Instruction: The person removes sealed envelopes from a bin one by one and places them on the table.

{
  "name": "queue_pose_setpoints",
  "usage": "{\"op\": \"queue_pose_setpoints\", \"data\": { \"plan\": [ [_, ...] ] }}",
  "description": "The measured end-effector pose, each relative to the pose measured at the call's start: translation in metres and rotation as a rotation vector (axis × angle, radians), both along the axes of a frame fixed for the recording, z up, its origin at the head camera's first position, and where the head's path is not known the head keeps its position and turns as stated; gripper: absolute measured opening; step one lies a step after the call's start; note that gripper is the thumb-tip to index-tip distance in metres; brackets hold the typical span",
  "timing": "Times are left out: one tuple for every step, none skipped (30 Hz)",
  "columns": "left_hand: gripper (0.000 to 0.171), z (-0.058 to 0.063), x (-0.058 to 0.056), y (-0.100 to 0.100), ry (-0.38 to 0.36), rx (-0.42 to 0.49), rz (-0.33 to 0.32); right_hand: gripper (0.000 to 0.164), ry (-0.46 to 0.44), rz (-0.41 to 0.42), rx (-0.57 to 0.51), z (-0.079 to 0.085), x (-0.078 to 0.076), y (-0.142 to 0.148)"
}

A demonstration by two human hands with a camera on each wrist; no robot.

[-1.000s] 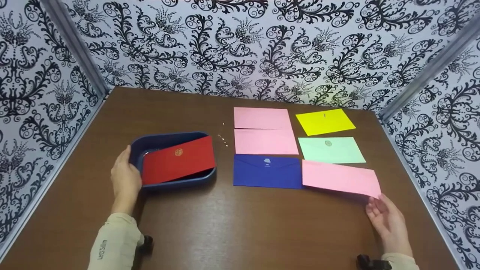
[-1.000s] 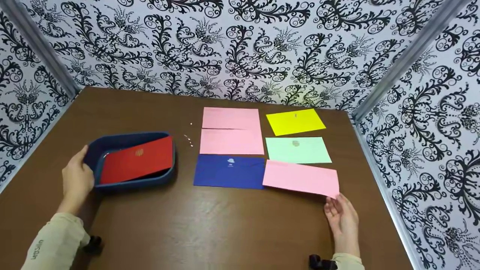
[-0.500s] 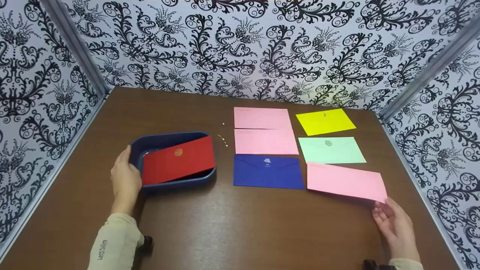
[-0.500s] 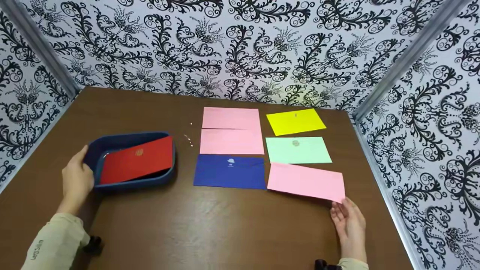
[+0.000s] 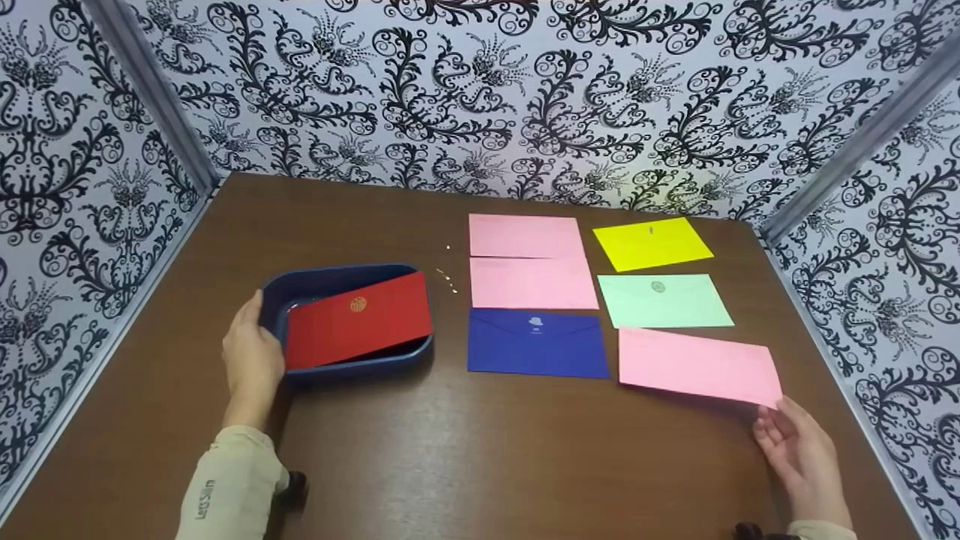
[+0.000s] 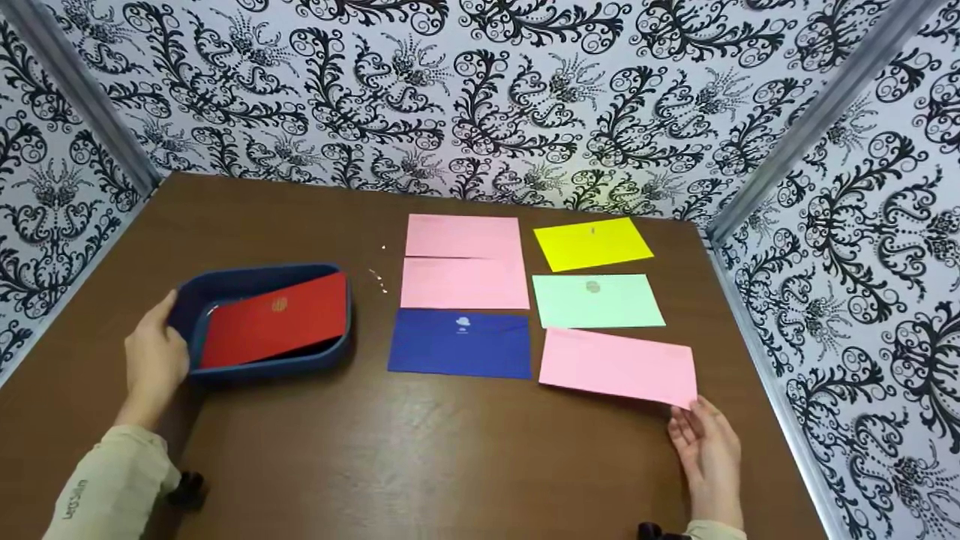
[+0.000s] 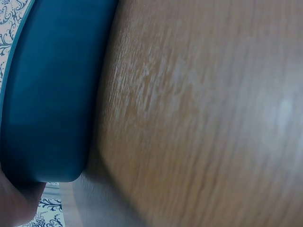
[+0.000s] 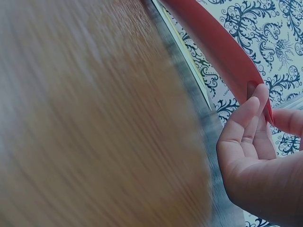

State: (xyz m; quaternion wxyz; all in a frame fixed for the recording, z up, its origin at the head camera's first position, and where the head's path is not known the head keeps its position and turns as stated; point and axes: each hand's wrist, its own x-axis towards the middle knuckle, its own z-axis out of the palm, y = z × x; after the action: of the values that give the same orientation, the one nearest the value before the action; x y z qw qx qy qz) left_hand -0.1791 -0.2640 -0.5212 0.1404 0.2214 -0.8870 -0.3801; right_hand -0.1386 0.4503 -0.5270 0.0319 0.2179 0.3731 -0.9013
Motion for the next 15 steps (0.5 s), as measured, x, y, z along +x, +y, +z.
{"op": "queue_pose_setpoints", "data": {
  "plan": [
    [0.061, 0.0, 0.0, 0.0001, 0.0, 0.0, 0.0, 0.022, 0.003, 0.002, 0.005, 0.0001, 0.0001, 0.0002],
    [0.06, 0.0001, 0.0001, 0.0002, 0.001, 0.0, 0.0, 0.022, 0.004, 0.005, 0.008, 0.0, 0.0005, 0.0007],
    [0.06, 0.0002, 0.0001, 0.0005, 0.006, -0.004, 0.0, 0.022, 0.008, 0.006, 0.007, 0.0, 0.0009, 0.0012],
    [0.06, 0.0003, 0.0001, 0.0008, 0.014, -0.01, -0.001, 0.022, 0.012, 0.006, 0.007, -0.0001, 0.0015, 0.0019],
    [0.059, 0.0002, 0.0001, 0.001, 0.022, -0.016, -0.001, 0.023, 0.017, 0.006, 0.007, -0.0003, 0.0019, 0.0025],
    [0.059, 0.0003, 0.0001, 0.0014, 0.03, -0.021, -0.001, 0.023, 0.02, 0.007, 0.007, -0.0004, 0.0023, 0.0031],
    [0.059, 0.0003, 0.0001, 0.0017, 0.037, -0.024, -0.001, 0.022, 0.021, 0.006, 0.006, -0.0004, 0.0028, 0.0037],
    [0.058, 0.0003, 0.0001, 0.002, 0.044, -0.028, -0.001, 0.022, 0.021, 0.006, 0.004, -0.0004, 0.0032, 0.0045],
    [0.058, 0.0003, 0.0, 0.0022, 0.05, -0.033, -0.001, 0.022, 0.023, 0.006, 0.004, -0.0003, 0.0035, 0.005],
    [0.058, 0.0002, 0.0, 0.0024, 0.052, -0.034, 0.0, 0.022, 0.022, 0.008, 0.008, -0.0002, 0.0036, 0.0054],
    [0.058, 0.0001, 0.0, 0.0024, 0.053, -0.033, 0.001, 0.022, 0.021, 0.009, 0.01, -0.0001, 0.0038, 0.0057],
    [0.058, 0.0002, -0.0001, 0.0024, 0.053, -0.032, 0.001, 0.022, 0.019, 0.011, 0.011, 0.0001, 0.004, 0.0062],
    [0.058, 0.0002, -0.0002, 0.0024, 0.052, -0.032, 0.002, 0.022, 0.015, 0.01, 0.01, 0.0004, 0.0042, 0.0065],
    [0.058, 0.0002, -0.0002, 0.0024, 0.051, -0.032, 0.002, 0.022, 0.013, 0.01, 0.009, 0.0005, 0.0042, 0.0068],
    [0.058, 0.0002, -0.0003, 0.0024, 0.052, -0.031, 0.003, 0.022, 0.012, 0.01, 0.009, 0.0007, 0.0041, 0.0069]
  ]
}}
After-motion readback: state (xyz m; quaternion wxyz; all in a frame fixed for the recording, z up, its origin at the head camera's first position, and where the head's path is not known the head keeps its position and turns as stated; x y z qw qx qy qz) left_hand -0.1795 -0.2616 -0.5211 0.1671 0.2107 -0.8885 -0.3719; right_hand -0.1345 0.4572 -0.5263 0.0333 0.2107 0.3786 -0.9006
